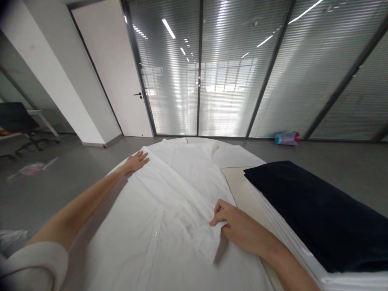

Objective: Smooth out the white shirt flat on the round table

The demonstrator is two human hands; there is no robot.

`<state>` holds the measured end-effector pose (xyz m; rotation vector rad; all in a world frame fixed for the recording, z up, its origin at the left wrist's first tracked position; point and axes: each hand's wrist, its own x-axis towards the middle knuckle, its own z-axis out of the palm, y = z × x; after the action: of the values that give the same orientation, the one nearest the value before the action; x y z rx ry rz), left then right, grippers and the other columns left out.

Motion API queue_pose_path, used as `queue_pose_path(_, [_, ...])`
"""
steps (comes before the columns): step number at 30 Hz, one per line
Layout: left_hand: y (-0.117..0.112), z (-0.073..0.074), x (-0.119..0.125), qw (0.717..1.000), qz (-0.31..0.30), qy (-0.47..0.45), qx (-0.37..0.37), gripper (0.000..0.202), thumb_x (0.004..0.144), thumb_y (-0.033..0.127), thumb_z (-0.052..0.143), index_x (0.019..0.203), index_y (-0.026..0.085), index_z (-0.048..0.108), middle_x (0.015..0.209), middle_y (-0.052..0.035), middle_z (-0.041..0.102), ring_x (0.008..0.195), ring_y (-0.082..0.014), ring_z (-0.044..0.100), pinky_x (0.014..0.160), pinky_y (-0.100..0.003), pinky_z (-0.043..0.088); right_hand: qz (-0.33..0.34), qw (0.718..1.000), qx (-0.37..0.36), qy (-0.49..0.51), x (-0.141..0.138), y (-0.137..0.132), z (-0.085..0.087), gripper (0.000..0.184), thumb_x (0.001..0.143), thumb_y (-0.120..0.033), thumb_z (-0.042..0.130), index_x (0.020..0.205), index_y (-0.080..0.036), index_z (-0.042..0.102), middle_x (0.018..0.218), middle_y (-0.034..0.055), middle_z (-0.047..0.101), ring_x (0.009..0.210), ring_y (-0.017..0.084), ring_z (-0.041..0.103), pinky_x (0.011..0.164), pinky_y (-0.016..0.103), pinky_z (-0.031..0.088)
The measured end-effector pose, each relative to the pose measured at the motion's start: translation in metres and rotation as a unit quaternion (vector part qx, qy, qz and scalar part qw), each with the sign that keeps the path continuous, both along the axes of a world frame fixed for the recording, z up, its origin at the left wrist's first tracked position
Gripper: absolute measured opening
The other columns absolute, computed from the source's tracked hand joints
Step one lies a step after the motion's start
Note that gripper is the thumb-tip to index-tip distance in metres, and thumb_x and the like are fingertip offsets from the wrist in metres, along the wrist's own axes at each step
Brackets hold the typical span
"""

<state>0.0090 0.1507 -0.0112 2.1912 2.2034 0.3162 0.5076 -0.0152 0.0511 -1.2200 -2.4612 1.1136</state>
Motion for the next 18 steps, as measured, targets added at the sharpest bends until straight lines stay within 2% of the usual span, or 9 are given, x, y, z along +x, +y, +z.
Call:
queue_pose_path(4, [0.001,0.003,-0.003,0.999,-0.003,0.008,-0.032,0.062,0.100,0.051,0.042,0.147,0.011,0.037,0.156,-0.0238,0.033,0.145,-0.0393,0.023,0.109,-0.071,0.014,0.005,1.000,0.003,-0.001,-0.001,-0.001,-0.001,0.046,0.062,-0.001,0.042,0.090,-0.020,0.072,0.104,0.0041,0.060,0.097,0.017,0.060,0.087,0.027,0.043])
queue_pose_path(8, [-0.002,0.002,0.021,0.999,-0.010,0.020,-0.043,0.063,0.100,0.052,0.038,0.149,0.012,0.037,0.158,-0.0247,0.027,0.146,-0.0433,0.021,0.110,-0.072,0.010,0.011,1.000,0.010,0.004,-0.002,-0.001,0.000,0.047,0.062,0.000,0.042,0.089,-0.021,0.074,0.102,0.0039,0.060,0.096,0.017,0.061,0.089,0.027,0.043])
queue_pose_path(12, [-0.022,-0.005,0.072,0.997,-0.059,0.021,-0.051,0.074,0.097,0.063,0.033,0.155,0.016,0.029,0.161,-0.0219,0.021,0.148,-0.0438,0.015,0.112,-0.069,0.011,0.019,1.000,0.010,0.010,-0.002,0.000,-0.001,0.048,0.062,0.000,0.042,0.089,-0.022,0.075,0.101,0.0035,0.060,0.096,0.017,0.061,0.091,0.027,0.043])
queue_pose_path(15, [-0.050,-0.004,0.120,0.986,-0.157,0.013,-0.059,0.076,0.097,0.066,0.030,0.157,0.020,0.024,0.163,-0.0188,0.018,0.150,-0.0408,0.012,0.114,-0.067,0.012,0.017,1.000,0.006,0.012,-0.001,0.001,-0.003,0.047,0.062,0.000,0.042,0.088,-0.022,0.074,0.101,0.0034,0.060,0.096,0.017,0.061,0.090,0.027,0.043])
queue_pose_path(18, [-0.082,0.004,0.166,0.965,-0.253,-0.001,-0.062,0.076,0.096,0.069,0.028,0.158,0.025,0.022,0.164,-0.0140,0.017,0.150,-0.0388,0.010,0.116,-0.063,0.013,0.013,1.000,0.004,0.011,0.000,0.001,-0.003,0.047,0.062,0.000,0.041,0.088,-0.022,0.074,0.101,0.0033,0.060,0.097,0.017,0.060,0.090,0.027,0.043])
